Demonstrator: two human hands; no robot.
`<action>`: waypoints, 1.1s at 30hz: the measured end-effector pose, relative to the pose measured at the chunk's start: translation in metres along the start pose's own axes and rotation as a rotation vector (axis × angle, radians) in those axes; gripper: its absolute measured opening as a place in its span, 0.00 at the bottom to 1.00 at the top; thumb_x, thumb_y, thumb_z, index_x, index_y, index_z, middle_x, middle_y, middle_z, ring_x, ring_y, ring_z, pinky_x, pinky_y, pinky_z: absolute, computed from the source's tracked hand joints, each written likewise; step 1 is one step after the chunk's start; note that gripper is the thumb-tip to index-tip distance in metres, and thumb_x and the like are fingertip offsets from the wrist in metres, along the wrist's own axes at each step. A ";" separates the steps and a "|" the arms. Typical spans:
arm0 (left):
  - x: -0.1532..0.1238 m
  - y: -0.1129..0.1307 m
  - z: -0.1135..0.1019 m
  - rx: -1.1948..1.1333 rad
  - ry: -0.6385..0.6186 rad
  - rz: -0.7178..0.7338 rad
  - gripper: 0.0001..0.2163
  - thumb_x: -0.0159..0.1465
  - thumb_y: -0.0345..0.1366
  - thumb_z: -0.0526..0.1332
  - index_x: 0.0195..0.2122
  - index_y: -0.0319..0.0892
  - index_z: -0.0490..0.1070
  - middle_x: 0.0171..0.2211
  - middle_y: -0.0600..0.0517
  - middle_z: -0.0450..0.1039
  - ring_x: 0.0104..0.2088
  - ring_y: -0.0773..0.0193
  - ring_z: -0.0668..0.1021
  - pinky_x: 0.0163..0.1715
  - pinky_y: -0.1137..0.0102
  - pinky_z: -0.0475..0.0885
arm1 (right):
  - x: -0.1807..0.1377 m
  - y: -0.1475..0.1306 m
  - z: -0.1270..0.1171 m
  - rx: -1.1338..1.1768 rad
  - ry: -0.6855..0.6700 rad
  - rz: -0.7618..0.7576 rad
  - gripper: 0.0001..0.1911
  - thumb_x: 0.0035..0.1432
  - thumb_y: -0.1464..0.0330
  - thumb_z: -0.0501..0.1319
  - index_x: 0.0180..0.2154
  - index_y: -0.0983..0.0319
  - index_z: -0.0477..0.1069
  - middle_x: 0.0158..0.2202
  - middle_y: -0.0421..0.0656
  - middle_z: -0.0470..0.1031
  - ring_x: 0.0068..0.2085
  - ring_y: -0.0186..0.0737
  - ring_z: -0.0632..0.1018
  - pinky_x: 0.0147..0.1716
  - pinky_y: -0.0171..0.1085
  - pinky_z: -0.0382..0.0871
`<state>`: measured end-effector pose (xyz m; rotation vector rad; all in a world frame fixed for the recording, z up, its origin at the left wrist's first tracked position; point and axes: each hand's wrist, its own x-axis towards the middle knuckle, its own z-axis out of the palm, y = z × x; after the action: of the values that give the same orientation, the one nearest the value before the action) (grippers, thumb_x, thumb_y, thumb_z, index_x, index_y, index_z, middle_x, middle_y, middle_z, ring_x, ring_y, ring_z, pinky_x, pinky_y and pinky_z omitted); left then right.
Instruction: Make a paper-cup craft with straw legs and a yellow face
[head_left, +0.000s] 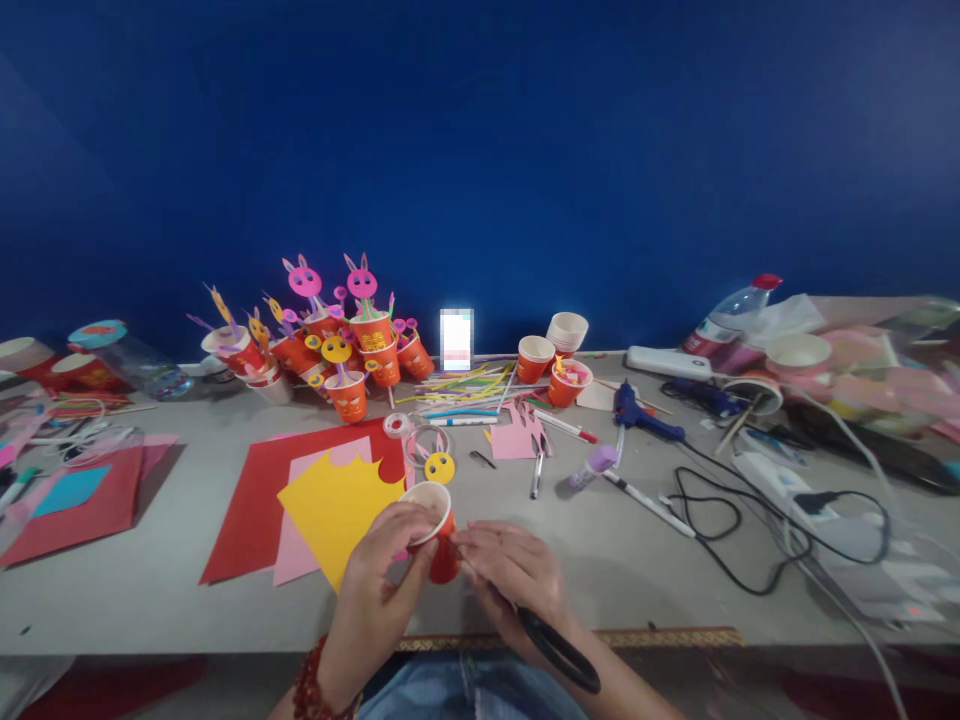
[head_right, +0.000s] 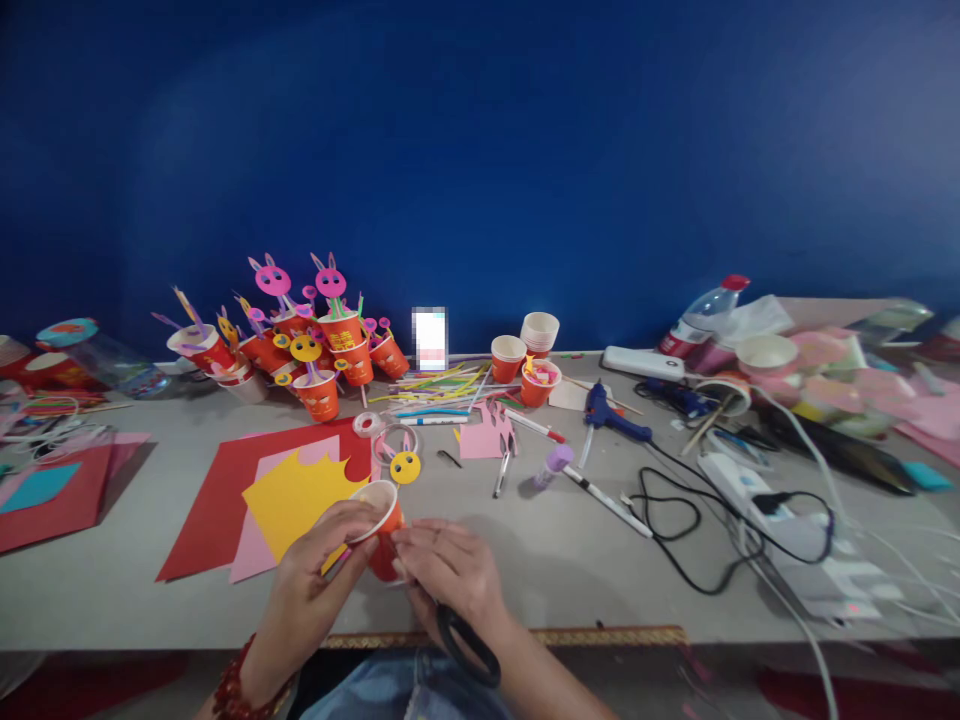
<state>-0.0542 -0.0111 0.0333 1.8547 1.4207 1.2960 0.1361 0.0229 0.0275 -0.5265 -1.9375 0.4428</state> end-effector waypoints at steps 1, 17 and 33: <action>-0.001 -0.001 0.002 0.013 0.010 0.011 0.06 0.65 0.30 0.62 0.41 0.47 0.75 0.43 0.47 0.79 0.47 0.53 0.79 0.48 0.61 0.74 | -0.001 -0.002 0.002 0.009 0.026 0.039 0.12 0.63 0.75 0.58 0.44 0.57 0.76 0.40 0.46 0.85 0.39 0.43 0.85 0.45 0.41 0.80; 0.001 -0.007 0.009 0.085 0.030 0.019 0.06 0.66 0.31 0.60 0.41 0.47 0.75 0.43 0.48 0.79 0.46 0.53 0.79 0.47 0.63 0.73 | -0.007 -0.001 0.010 0.093 0.107 0.263 0.10 0.62 0.75 0.60 0.39 0.58 0.78 0.40 0.46 0.85 0.43 0.45 0.85 0.47 0.40 0.78; -0.002 -0.007 0.016 0.514 0.113 0.306 0.11 0.66 0.24 0.57 0.47 0.43 0.71 0.43 0.45 0.81 0.47 0.54 0.81 0.56 0.55 0.66 | -0.010 -0.016 0.033 0.460 0.346 0.828 0.10 0.65 0.63 0.61 0.37 0.60 0.78 0.31 0.44 0.84 0.33 0.43 0.85 0.37 0.37 0.80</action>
<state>-0.0436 -0.0078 0.0199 2.4473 1.6992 1.2713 0.1070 0.0014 0.0149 -1.0102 -1.1627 1.1960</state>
